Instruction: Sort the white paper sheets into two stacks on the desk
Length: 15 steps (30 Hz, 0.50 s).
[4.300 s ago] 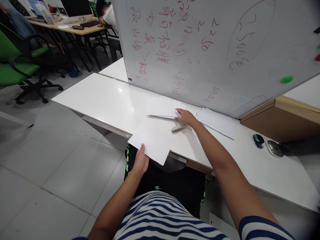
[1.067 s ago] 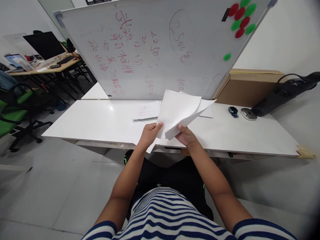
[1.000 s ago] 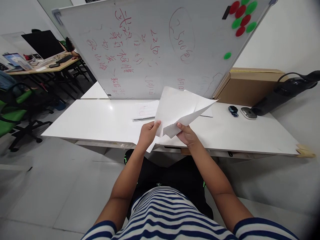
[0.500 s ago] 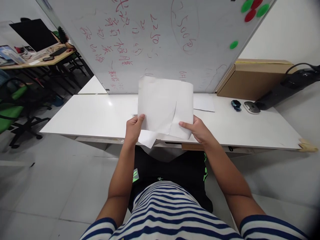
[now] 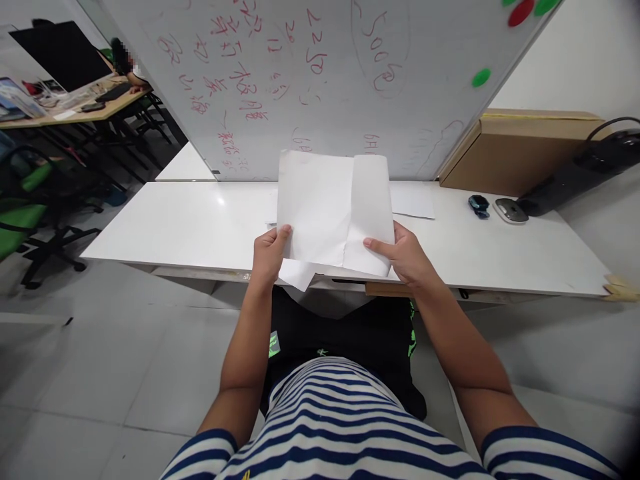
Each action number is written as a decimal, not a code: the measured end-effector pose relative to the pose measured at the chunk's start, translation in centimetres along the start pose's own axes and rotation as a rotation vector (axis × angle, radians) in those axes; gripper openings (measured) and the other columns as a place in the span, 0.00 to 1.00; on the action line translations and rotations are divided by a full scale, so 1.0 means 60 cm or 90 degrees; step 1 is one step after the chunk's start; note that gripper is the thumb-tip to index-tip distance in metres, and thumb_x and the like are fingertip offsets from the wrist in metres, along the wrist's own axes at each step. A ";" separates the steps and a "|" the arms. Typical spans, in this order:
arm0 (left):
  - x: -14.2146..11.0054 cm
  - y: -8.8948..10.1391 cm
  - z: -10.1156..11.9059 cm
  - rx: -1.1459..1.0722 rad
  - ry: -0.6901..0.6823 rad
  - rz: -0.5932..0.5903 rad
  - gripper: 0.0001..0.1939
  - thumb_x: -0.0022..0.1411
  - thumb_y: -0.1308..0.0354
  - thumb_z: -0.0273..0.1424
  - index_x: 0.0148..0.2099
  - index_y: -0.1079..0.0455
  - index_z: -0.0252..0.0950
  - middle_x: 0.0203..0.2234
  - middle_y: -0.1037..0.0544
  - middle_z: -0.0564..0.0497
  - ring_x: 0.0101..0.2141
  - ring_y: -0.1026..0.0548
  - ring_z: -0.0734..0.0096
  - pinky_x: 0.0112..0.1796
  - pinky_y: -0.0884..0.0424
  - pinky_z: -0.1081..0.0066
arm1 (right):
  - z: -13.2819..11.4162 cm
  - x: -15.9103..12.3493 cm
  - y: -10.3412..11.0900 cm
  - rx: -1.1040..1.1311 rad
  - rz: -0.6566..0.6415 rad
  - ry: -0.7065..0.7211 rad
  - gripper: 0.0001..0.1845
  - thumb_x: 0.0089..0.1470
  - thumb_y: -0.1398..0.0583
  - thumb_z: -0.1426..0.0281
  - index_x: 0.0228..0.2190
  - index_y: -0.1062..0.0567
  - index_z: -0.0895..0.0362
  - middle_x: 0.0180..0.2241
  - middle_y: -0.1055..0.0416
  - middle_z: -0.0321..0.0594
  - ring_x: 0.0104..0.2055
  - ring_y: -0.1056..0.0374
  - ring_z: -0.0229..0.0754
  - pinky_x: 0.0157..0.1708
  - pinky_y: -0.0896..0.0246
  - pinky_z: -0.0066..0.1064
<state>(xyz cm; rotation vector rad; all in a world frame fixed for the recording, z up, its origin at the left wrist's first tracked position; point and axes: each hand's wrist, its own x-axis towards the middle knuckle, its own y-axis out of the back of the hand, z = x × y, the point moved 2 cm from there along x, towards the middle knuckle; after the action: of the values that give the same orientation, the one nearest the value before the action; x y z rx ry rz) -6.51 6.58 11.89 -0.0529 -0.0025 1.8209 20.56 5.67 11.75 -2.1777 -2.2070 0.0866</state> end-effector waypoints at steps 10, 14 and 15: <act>-0.001 -0.001 -0.007 0.004 0.005 0.006 0.20 0.52 0.36 0.48 0.29 0.28 0.34 0.22 0.28 0.52 0.24 0.30 0.72 0.25 0.35 0.73 | 0.001 -0.004 -0.006 0.018 0.025 0.004 0.33 0.40 0.29 0.61 0.49 0.27 0.56 0.48 0.26 0.44 0.50 0.30 0.54 0.52 0.35 0.50; 0.001 -0.002 -0.009 0.004 0.004 0.000 0.20 0.52 0.36 0.48 0.28 0.28 0.34 0.21 0.29 0.53 0.23 0.31 0.73 0.25 0.36 0.73 | 0.002 -0.003 -0.006 0.016 0.023 0.005 0.33 0.40 0.29 0.60 0.48 0.27 0.56 0.47 0.25 0.44 0.50 0.30 0.54 0.53 0.35 0.50; 0.003 0.000 -0.010 0.001 0.006 0.002 0.20 0.52 0.36 0.48 0.28 0.29 0.34 0.21 0.29 0.53 0.23 0.32 0.74 0.24 0.36 0.73 | 0.003 -0.002 -0.004 0.011 0.026 0.003 0.33 0.40 0.29 0.60 0.48 0.27 0.56 0.47 0.25 0.44 0.50 0.30 0.54 0.52 0.35 0.50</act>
<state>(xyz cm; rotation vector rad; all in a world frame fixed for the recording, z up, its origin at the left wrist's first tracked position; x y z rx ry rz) -6.53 6.74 11.26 -0.0599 0.0058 1.8243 20.28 5.55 11.60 -2.2132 -2.1512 0.1006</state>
